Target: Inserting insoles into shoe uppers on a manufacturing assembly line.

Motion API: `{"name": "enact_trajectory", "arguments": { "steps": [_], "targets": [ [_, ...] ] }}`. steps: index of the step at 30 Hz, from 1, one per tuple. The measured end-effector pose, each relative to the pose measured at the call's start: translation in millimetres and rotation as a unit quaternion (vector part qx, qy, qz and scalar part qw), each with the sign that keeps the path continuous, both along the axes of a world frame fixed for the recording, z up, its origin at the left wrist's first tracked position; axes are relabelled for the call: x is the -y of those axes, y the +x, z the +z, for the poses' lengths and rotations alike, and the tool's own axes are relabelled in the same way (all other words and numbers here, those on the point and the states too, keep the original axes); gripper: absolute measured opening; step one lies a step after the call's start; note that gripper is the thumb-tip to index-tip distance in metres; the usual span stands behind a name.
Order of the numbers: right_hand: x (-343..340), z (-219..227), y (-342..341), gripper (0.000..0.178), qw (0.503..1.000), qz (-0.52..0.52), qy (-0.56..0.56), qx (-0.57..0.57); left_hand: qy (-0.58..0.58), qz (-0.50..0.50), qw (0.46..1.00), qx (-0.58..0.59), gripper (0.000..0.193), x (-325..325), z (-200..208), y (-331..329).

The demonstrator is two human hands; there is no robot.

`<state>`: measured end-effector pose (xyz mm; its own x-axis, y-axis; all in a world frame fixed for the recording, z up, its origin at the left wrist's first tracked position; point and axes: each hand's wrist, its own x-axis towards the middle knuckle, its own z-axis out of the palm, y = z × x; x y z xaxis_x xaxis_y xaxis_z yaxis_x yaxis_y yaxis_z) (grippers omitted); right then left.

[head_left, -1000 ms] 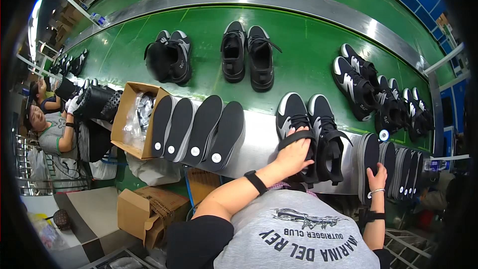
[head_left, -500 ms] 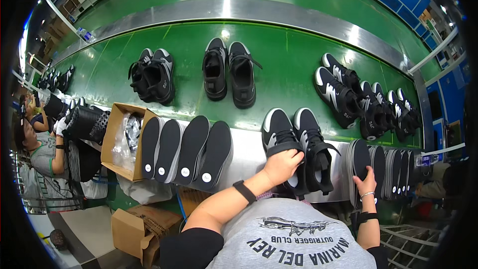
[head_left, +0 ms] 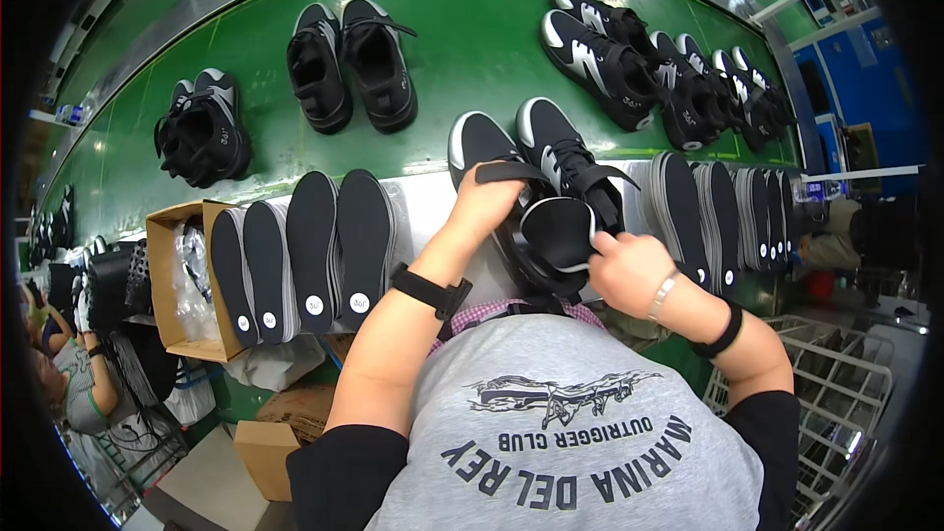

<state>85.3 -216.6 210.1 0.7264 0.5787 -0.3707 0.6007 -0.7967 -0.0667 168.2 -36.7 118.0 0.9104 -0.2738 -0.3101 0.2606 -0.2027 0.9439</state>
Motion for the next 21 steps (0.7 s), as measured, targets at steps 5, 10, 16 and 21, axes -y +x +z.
{"name": "enact_trajectory", "arguments": {
  "steps": [5, 10, 16, 21],
  "targets": [
    [-19.8, 4.3, -2.4, 0.011, 0.996, 0.029, -0.054, -0.057, -0.032, 0.035, 0.997, 0.058, 0.017, -2.5, -8.0, -9.4],
    [-23.7, 27.1, -2.1, 0.011, 0.991, 0.046, -0.090, -0.084, -0.032, 0.059, 0.994, 0.085, 0.014, -6.0, -18.1, -20.3],
    [-50.6, -46.9, 2.4, 0.016, 0.991, -0.107, -0.029, -0.077, 0.008, 0.073, 0.988, 0.138, 0.014, 12.0, -17.1, -27.4],
    [-51.9, -64.2, 5.7, 0.019, 0.992, -0.118, 0.026, -0.033, 0.032, 0.102, 0.983, 0.148, 0.013, 8.8, -13.4, -28.4]
  ]
}}
